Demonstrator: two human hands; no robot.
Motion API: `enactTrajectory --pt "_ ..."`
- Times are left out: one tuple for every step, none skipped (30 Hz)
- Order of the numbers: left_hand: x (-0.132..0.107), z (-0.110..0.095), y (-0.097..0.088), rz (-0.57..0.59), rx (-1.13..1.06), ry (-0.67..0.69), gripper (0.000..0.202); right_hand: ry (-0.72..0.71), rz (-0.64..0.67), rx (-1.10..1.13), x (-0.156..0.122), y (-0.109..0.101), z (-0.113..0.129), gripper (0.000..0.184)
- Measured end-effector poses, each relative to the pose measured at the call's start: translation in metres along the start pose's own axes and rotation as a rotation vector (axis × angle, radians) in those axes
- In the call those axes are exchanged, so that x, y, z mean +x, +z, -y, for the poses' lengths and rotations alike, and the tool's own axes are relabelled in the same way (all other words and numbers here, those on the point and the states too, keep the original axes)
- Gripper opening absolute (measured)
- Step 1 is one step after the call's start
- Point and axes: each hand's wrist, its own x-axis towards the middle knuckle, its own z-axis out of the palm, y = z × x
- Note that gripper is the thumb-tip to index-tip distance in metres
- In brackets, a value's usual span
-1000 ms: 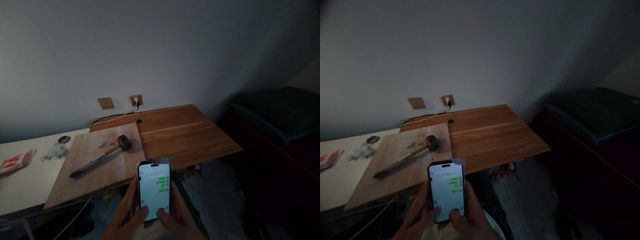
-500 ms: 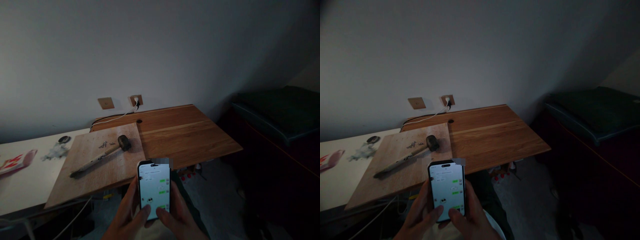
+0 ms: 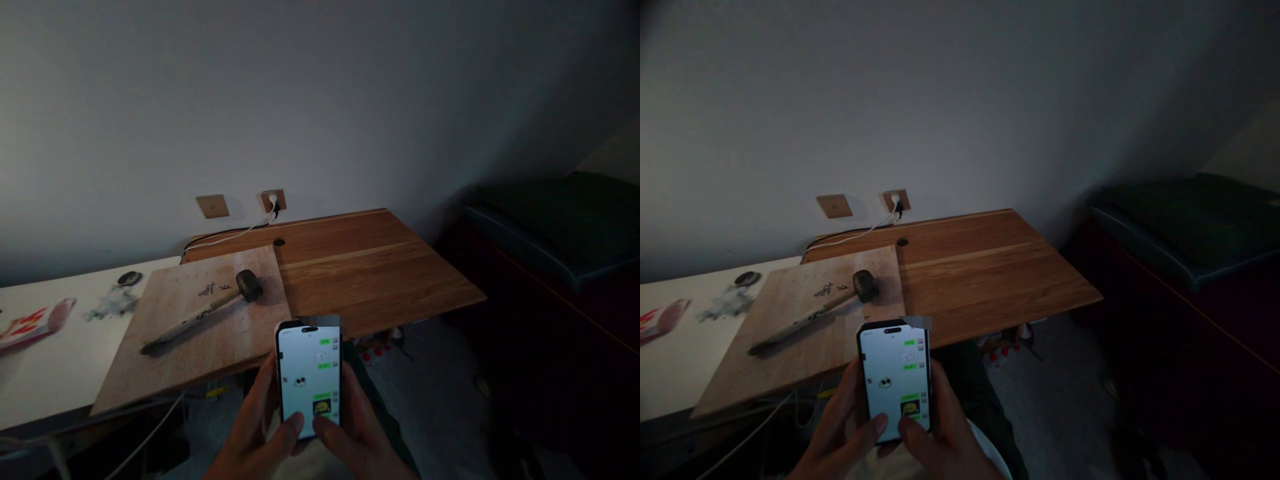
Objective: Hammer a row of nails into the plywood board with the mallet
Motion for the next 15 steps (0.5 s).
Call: enactTrajectory --pt "0.0005 0.0002 -0.0006 0.001 -0.004 -0.007 0.093 0.001 0.002 0.001 -0.0002 0.0001 0.0001 0.065" --pt "0.0011 0.0001 -0.0009 -0.001 -0.009 -0.012 0.094 0.005 0.002 0.002 -0.0004 0.0002 0.0003 0.065" --pt "0.0015 -0.0002 -0.0010 -0.006 -0.010 -0.011 0.094 0.009 0.001 0.004 -0.0006 0.0003 0.0006 0.064" --pt "0.0018 -0.0007 -0.0008 -0.012 -0.010 -0.005 0.095 0.015 0.000 0.007 -0.0006 0.0003 0.0010 0.063" --pt "0.0021 -0.0013 -0.0004 -0.017 -0.007 0.002 0.095 0.018 0.001 0.010 -0.0006 0.0003 0.0014 0.063" --pt "0.0021 -0.0019 0.0001 -0.019 -0.004 0.006 0.096 0.016 0.005 0.012 -0.0005 0.0003 0.0017 0.063" --pt "0.0021 -0.0024 0.0006 -0.022 0.001 0.005 0.096 0.011 0.012 0.013 -0.0004 0.0002 0.0019 0.063" --pt "0.0019 -0.0027 0.0009 -0.025 0.005 0.001 0.096 0.002 0.021 0.013 -0.0004 0.0000 0.0021 0.064" --pt "0.0018 -0.0027 0.0011 -0.027 0.007 -0.003 0.096 -0.006 0.028 0.013 -0.0003 -0.0001 0.0021 0.065" --pt "0.0016 -0.0024 0.0010 -0.027 0.006 -0.008 0.096 -0.010 0.033 0.014 -0.0002 -0.0004 0.0021 0.067" --pt "0.0016 -0.0017 0.0005 -0.025 0.000 -0.009 0.096 -0.010 0.037 0.017 -0.0002 -0.0007 0.0022 0.067" --pt "0.0017 -0.0006 -0.0002 -0.020 -0.012 -0.007 0.095 -0.005 0.041 0.021 -0.0001 -0.0012 0.0022 0.068" --pt "0.0020 0.0008 -0.0013 -0.011 -0.030 -0.005 0.094 0.000 0.051 0.025 0.0001 -0.0018 0.0023 0.069" --pt "0.0024 0.0024 -0.0027 -0.001 -0.055 -0.007 0.091 0.004 0.064 0.029 0.0004 -0.0025 0.0023 0.070" --pt "0.0030 0.0041 -0.0042 0.009 -0.084 -0.009 0.087 0.005 0.080 0.033 0.0008 -0.0034 0.0023 0.070"
